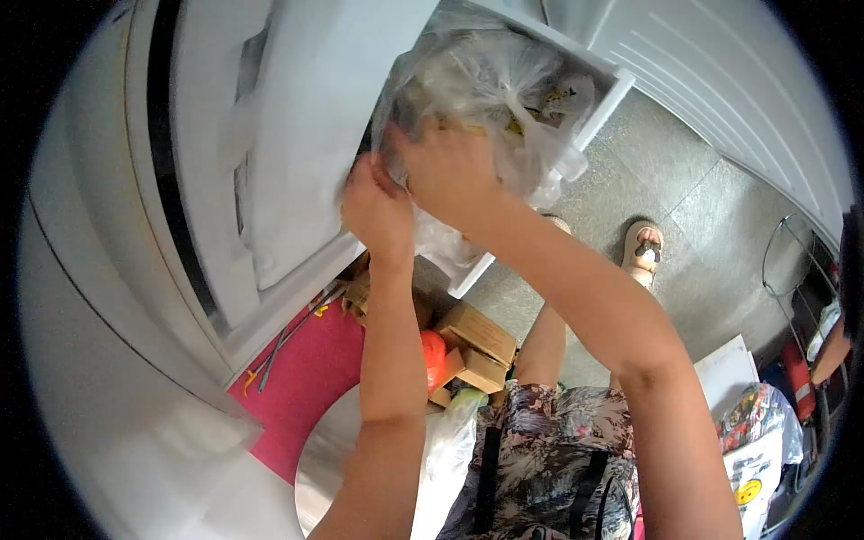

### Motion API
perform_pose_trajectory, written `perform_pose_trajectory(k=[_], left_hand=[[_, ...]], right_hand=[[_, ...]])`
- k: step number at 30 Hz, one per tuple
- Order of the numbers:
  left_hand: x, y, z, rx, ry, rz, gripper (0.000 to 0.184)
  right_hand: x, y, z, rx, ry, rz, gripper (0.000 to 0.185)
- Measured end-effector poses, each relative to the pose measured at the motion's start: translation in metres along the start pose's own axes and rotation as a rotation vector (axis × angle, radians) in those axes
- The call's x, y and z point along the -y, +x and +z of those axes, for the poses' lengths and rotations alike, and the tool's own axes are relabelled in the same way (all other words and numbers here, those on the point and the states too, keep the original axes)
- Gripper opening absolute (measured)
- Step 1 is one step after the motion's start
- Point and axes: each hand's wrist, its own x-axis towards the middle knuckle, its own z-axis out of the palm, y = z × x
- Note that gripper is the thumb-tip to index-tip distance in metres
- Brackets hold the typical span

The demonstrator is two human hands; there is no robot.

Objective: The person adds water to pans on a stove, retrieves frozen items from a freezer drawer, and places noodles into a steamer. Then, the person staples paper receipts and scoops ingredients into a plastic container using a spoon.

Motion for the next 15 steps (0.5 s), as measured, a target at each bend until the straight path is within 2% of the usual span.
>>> perform_pose_trajectory(k=[1, 2, 4, 6, 8, 10, 11, 13, 15], left_hand=[[0.009, -0.003, 0.005, -0.054, -0.007, 0.022, 0.015], [0.008, -0.004, 0.005, -0.107, -0.014, 0.044, 0.016], [0.006, -0.008, 0.003, -0.065, 0.002, 0.089, 0.015], [0.003, -0.012, -0.002, -0.023, 0.028, 0.128, 0.014], [0.002, -0.013, -0.006, 0.045, 0.01, 0.274, 0.011], [-0.001, -0.01, -0.014, -0.019, -0.03, 0.31, 0.01], [-0.002, -0.009, -0.017, -0.093, -0.067, 0.333, 0.011], [0.001, -0.014, -0.004, -0.045, -0.115, 0.37, 0.013], [0.0, -0.01, -0.002, 0.003, -0.162, 0.406, 0.015]], right_hand=[[0.0, 0.006, 0.009, 0.02, -0.134, -0.007, 0.025], [0.003, 0.011, 0.011, 0.015, -0.133, 0.005, 0.025], [0.004, 0.019, 0.013, 0.229, -0.288, -0.024, 0.025], [0.003, 0.016, 0.007, 0.216, -0.273, -0.029, 0.026], [-0.002, 0.015, 0.005, 0.202, -0.259, -0.033, 0.027], [-0.009, 0.015, 0.009, -0.012, -0.056, 0.019, 0.017], [-0.012, 0.011, 0.008, -0.011, -0.05, 0.021, 0.017], [-0.02, 0.004, 0.003, -0.162, 0.174, 0.017, 0.015], [-0.026, 0.0, 0.007, -0.165, 0.135, 0.0, 0.014]])
